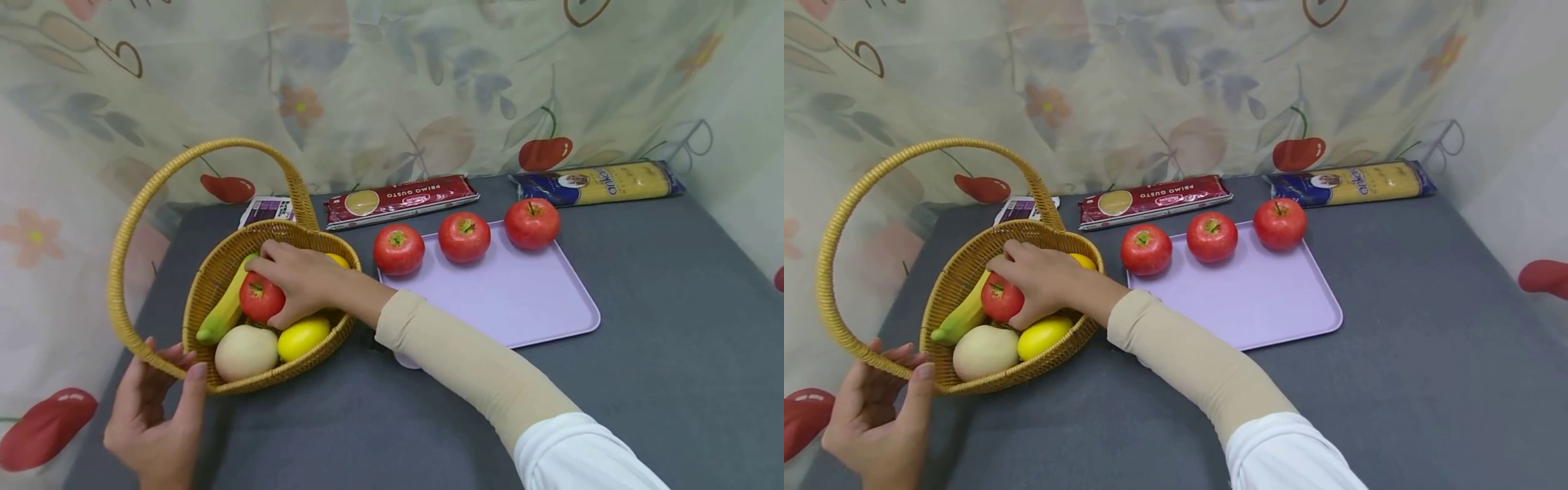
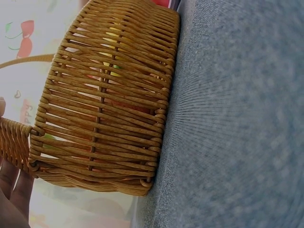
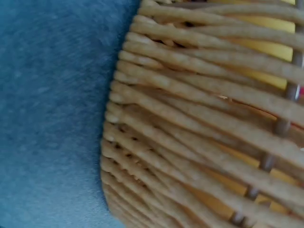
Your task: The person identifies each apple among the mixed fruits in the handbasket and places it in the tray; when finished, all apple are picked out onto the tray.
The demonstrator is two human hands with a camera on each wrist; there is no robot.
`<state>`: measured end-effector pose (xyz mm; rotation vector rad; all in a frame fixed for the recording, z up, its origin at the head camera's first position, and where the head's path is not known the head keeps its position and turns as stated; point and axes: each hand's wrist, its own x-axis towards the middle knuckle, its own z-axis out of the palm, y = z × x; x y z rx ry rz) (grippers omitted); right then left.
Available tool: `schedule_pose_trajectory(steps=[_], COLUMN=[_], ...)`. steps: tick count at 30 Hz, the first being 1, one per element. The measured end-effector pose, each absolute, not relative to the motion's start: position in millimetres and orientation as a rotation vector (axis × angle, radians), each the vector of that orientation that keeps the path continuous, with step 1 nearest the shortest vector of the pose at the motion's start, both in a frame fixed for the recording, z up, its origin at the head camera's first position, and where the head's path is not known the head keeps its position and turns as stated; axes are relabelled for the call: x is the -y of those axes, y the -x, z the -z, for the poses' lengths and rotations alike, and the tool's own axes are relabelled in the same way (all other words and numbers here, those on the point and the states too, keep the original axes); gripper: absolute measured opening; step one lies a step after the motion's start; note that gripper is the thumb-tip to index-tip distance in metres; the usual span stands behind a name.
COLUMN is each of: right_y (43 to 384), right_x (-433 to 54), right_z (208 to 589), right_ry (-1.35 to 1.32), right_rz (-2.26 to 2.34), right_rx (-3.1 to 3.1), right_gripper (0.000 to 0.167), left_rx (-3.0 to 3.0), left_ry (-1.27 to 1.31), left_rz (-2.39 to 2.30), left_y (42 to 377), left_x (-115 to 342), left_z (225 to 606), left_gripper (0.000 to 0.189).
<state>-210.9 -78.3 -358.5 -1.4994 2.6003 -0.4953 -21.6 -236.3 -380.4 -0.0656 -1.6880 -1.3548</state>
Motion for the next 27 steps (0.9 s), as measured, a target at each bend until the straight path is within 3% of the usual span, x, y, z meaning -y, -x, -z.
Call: schedule_pose_trajectory(steps=[27], right_y=[191], right_x=[55], right_z=[354], right_ry=[1.589], right_rz=[1.045], right_rx=[-2.491], right_gripper=[0.084], left_rx=[1.725], left_ry=[0.019], left_rz=[1.337], left_y=[20], left_x=[234], left_z=[378], left_gripper=[0.048])
